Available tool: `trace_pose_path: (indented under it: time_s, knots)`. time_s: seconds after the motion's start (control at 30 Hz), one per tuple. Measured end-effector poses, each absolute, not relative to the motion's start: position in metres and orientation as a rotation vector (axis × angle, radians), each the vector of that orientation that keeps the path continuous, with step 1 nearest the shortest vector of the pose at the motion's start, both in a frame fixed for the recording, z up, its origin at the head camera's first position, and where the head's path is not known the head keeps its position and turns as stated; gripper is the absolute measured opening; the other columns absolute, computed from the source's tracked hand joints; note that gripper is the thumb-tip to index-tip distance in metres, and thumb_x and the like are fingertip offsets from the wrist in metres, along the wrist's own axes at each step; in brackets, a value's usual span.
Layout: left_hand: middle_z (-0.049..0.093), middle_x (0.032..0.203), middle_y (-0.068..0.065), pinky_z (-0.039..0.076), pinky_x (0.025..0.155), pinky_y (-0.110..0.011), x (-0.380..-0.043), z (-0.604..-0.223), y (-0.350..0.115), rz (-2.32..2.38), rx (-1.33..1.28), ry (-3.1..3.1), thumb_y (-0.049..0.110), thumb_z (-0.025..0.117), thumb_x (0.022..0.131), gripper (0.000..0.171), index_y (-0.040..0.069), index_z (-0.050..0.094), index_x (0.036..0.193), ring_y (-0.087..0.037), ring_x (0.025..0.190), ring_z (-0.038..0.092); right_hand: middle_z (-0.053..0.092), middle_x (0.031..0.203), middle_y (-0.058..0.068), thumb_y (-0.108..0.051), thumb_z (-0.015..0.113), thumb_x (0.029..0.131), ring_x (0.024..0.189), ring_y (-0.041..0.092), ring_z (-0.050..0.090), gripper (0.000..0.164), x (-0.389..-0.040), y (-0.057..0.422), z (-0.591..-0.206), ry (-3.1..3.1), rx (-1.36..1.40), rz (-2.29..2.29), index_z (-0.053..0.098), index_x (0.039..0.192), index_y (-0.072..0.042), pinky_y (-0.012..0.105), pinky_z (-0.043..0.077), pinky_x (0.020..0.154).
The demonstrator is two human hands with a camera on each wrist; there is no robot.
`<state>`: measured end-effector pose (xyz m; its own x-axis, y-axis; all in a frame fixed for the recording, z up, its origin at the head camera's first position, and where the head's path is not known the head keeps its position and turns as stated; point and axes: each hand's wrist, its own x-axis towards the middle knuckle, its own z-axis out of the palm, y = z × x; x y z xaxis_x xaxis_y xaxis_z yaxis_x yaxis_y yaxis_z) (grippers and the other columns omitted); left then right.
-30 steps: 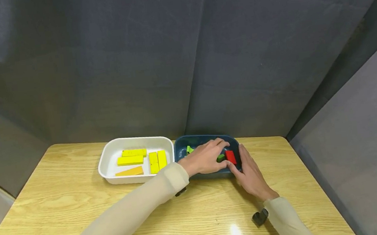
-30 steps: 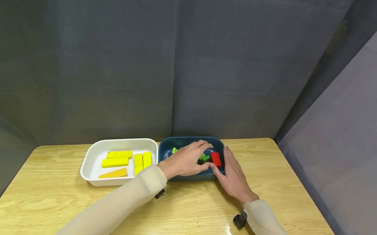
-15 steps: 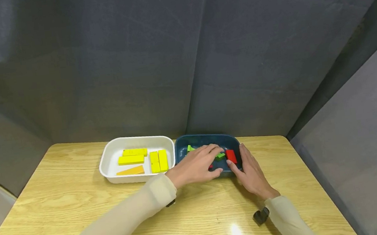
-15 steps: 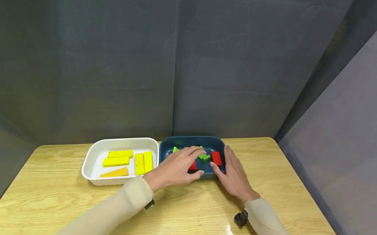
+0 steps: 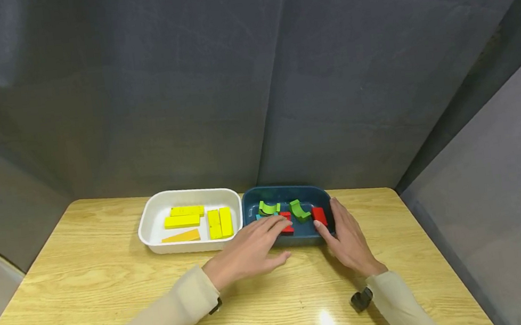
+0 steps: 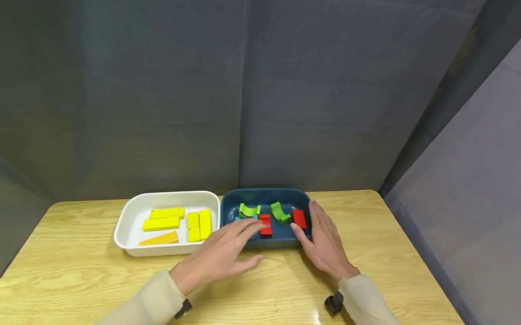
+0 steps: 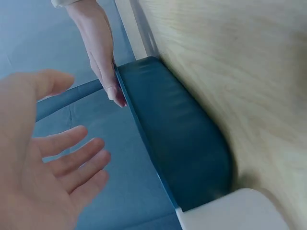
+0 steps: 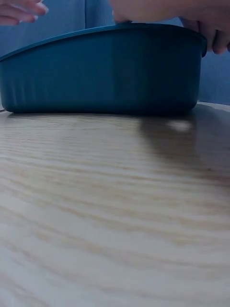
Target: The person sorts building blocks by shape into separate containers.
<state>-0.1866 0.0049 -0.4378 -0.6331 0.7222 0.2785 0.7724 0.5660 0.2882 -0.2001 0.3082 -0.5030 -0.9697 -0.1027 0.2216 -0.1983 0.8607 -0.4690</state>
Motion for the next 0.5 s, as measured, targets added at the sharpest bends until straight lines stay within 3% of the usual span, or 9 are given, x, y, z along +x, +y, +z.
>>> trace_pose_path:
  time_s: [0.23,0.5]
  knots:
    - [0.056,0.157,-0.011,0.046,0.12,-0.047,-0.168,-0.447,-0.024,-0.663,-1.175,-2.652,0.043,0.072,0.102,0.066,0.01,0.054,0.156,-0.03,0.144,0.055,0.022,0.176,0.022,-0.051,0.053,0.111,0.16,0.045,0.025,0.084,-0.189,0.313,-0.499,-2.827,0.265,0.718,0.02,0.17,-0.001,0.067,0.019,0.128]
    - [0.06,0.153,-0.009,0.052,0.115,-0.046,-0.145,-0.462,-0.072,-0.63,-1.029,-2.603,0.04,0.078,0.097,0.065,0.01,0.059,0.152,-0.027,0.14,0.059,0.028,0.173,0.025,-0.045,0.064,0.107,0.157,0.047,0.03,0.086,-0.172,0.322,-0.492,-2.799,0.356,0.654,0.024,0.17,-0.002,0.069,0.025,0.125]
